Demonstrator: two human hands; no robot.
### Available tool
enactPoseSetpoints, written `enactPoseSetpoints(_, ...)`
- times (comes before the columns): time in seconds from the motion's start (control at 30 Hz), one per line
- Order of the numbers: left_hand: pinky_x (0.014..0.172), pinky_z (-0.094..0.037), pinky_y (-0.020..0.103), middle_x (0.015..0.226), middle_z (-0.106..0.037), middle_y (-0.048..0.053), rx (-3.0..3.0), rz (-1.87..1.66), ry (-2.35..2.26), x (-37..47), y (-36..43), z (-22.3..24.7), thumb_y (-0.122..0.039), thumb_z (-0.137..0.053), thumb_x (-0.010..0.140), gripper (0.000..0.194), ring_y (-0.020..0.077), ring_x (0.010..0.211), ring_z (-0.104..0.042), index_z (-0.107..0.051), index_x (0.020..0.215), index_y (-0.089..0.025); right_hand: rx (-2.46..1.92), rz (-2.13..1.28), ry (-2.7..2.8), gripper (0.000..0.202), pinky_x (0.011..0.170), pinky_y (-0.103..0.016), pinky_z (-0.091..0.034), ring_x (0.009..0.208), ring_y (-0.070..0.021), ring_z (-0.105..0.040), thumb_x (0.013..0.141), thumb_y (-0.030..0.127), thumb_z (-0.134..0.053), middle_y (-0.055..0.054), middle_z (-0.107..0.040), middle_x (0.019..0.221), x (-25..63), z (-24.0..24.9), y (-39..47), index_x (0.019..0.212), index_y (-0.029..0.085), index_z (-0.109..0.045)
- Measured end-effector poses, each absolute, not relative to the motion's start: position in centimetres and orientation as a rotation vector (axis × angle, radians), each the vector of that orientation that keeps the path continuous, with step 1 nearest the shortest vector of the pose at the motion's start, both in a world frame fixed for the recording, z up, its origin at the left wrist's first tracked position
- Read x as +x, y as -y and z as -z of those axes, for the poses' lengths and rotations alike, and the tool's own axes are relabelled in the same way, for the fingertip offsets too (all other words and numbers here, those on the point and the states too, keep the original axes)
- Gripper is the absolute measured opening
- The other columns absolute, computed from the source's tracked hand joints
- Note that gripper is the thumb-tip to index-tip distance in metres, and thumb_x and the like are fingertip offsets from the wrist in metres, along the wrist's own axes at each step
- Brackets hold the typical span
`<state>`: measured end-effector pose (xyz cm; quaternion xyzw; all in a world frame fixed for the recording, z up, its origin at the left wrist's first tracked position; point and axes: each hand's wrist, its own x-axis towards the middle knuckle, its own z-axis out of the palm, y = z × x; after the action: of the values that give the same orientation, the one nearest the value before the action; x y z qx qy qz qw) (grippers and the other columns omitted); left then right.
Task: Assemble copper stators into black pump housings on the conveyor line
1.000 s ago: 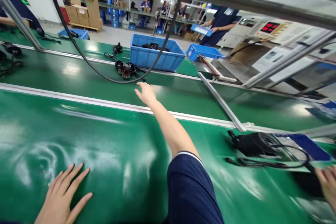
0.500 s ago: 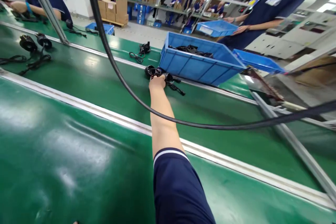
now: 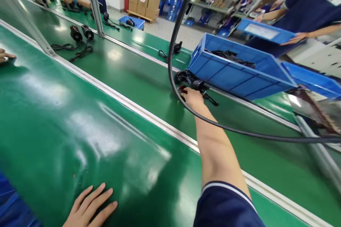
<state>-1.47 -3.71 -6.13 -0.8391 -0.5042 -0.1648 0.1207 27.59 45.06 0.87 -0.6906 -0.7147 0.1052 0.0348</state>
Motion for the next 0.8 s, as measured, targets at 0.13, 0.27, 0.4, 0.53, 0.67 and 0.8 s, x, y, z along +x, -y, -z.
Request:
enactPoseSetpoints(0.13,0.118,-0.032,0.039,0.135,-0.068,0.001,-2.465,0.556,1.538,-1.3,3.6,4.9,-0.058,-0.064,0.091,0.047,0.0241,0.129,-0.057,-0.069,0.129,-0.031,-2.045,-0.392,2.477,0.036,0.071,-0.027,-0.055,0.071,-0.0183,-0.073,0.102,0.041,-0.055,-0.005,-0.078,0.102,28.1,-3.6,-36.1,0.134,0.025,-0.065)
enactPoseSetpoints(0.27,0.115,-0.036,0.044,0.144,-0.061,0.003,-2.49,0.559,1.638,-0.9,4.5,4.8,-0.048,-0.065,0.092,0.048,0.0268,0.137,-0.05,-0.062,0.136,-0.029,-1.948,-0.287,2.698,0.035,0.079,-0.033,-0.055,0.092,-0.0264,-0.075,0.102,0.051,-0.055,-0.004,-0.077,0.112,27.4,-5.1,-25.1,0.13,0.034,-0.066)
enactPoseSetpoints(0.4,0.109,-0.045,0.049,0.146,-0.057,0.008,-2.522,0.641,1.694,-1.0,4.9,5.3,-0.046,-0.064,0.095,0.053,0.0296,0.135,-0.052,-0.055,0.143,-0.027,-1.915,-0.16,2.782,0.034,0.078,-0.038,-0.057,0.095,-0.0329,-0.075,0.105,0.044,-0.05,-0.012,-0.077,0.109,24.7,-4.2,-15.1,0.131,0.028,-0.065)
enactPoseSetpoints(0.53,0.097,-0.056,0.046,0.148,-0.053,0.015,-2.526,0.787,1.774,-0.6,4.5,4.7,-0.051,-0.061,0.097,0.063,0.0301,0.124,-0.06,-0.045,0.151,-0.023,-1.785,-0.2,2.854,0.037,0.077,-0.034,-0.059,0.093,-0.0299,-0.076,0.106,0.04,-0.049,-0.012,-0.077,0.109,21.4,-3.3,-8.3,0.137,0.022,-0.06)
enactPoseSetpoints(0.67,0.094,-0.06,0.045,0.154,-0.046,0.017,-2.588,0.819,1.737,0.3,2.9,2.6,-0.054,-0.058,0.098,0.057,0.0295,0.12,-0.064,-0.048,0.146,-0.023,-1.277,-0.439,2.826,0.042,0.086,-0.031,-0.059,0.1,-0.0232,-0.076,0.108,0.037,-0.045,-0.007,-0.075,0.12,21.3,-4.5,-5.8,0.148,0.026,-0.051)
enactPoseSetpoints(0.8,0.086,-0.063,0.047,0.153,-0.046,0.017,-2.695,0.702,1.685,0.5,0.7,0.6,-0.05,-0.058,0.099,0.04,0.0287,0.107,-0.069,-0.06,0.128,-0.022,-1.25,-0.356,2.465,0.039,0.094,-0.03,-0.057,0.101,-0.0185,-0.073,0.107,0.023,-0.036,-0.005,-0.076,0.115,26.4,-6.2,-10.1,0.138,0.026,-0.06)
